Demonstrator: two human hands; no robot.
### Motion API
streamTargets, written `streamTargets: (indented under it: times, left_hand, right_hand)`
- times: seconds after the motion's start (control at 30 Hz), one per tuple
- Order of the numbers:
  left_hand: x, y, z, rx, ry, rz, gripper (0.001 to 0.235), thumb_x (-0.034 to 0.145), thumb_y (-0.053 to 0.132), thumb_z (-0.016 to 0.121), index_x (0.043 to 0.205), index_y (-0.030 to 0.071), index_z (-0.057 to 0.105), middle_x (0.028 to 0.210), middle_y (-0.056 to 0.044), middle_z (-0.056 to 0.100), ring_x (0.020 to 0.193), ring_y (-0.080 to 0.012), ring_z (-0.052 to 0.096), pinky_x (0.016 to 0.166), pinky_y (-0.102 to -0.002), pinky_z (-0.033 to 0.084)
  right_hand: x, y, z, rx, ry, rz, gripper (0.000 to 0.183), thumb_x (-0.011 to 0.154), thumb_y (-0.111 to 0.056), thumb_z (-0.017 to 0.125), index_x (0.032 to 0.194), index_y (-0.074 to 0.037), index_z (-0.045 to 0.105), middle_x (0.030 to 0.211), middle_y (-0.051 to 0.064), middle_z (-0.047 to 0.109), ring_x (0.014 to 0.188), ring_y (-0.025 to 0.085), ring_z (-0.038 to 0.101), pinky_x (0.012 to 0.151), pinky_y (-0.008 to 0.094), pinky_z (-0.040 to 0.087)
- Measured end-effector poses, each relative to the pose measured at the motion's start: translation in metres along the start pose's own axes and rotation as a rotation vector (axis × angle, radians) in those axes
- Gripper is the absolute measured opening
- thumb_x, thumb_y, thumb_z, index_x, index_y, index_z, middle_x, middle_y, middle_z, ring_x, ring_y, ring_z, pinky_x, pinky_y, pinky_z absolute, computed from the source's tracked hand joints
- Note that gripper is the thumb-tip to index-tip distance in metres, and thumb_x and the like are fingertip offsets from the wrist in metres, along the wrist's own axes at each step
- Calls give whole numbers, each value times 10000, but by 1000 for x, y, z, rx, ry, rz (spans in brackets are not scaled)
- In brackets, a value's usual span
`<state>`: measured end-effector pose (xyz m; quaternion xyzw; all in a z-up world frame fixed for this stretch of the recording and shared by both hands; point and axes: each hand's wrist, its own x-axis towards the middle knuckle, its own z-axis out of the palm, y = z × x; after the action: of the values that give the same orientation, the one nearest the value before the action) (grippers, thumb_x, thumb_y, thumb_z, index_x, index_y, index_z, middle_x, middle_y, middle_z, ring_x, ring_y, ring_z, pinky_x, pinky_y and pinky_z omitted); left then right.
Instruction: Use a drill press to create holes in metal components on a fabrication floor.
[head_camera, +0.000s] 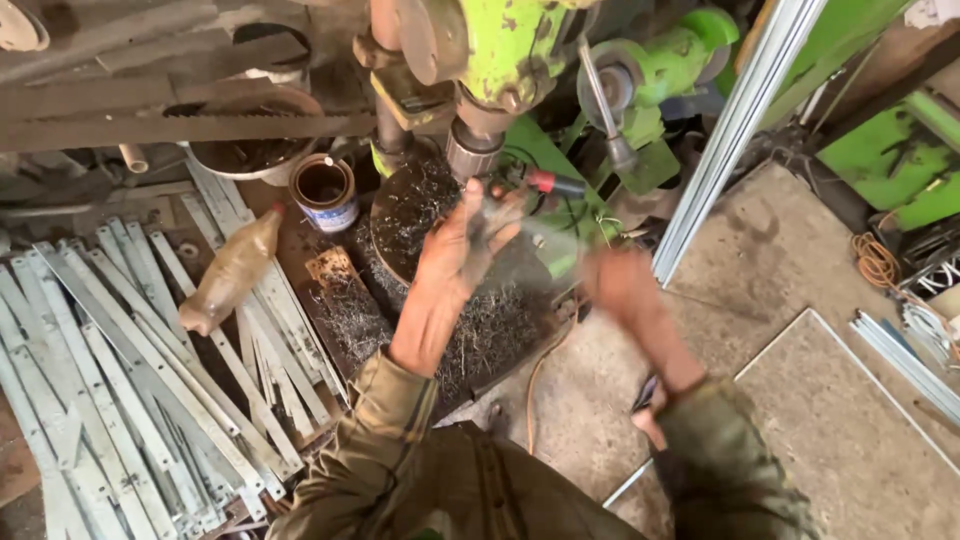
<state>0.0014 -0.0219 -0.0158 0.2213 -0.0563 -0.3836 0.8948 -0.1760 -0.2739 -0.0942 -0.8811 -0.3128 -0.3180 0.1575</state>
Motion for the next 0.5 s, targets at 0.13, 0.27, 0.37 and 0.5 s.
streamTargets:
  times: [0.13, 0.27, 0.37, 0.5]
  left_hand:
    - [5, -5, 6, -75, 4, 54, 362, 917, 310, 744, 1089, -2, 680, 1144, -176, 736, 1113, -301, 730, 935, -444, 623]
    - [-7, 0, 7, -26, 23, 42, 404, 947, 346, 718, 1119, -18, 683, 1149, -208, 737, 1087, -307, 724, 914, -431, 613]
    - [-5, -5, 13, 3, 5, 93, 380, 932, 310, 727, 1124, -15, 686, 1179, -202, 740, 1118, -304, 726, 971, -429, 629]
    - [-2, -8, 10, -4, 15, 91, 379, 954, 334, 709, 1121, -5, 694, 1160, -167, 732, 1115, -288, 723, 926, -428, 600]
  right_hand:
    - [84, -69, -37, -480, -106, 492, 229, 1012, -240, 615, 920, -34, 655, 674, 149, 633, 492, 263, 583, 435, 365, 482]
    - [-9, 23, 8, -419, -190, 381, 162, 1002, -116, 556, 871, -107, 650, 596, 66, 585, 479, 185, 546, 410, 303, 440]
    - [101, -51, -37, -412, -183, 767, 239, 1025, -232, 630, 1011, 2, 678, 483, 109, 558, 380, 223, 512, 389, 333, 425]
    - [54, -30, -9, -339, -451, 653, 252, 875, -248, 644, 660, -121, 677, 532, 71, 623, 379, 188, 554, 350, 323, 446]
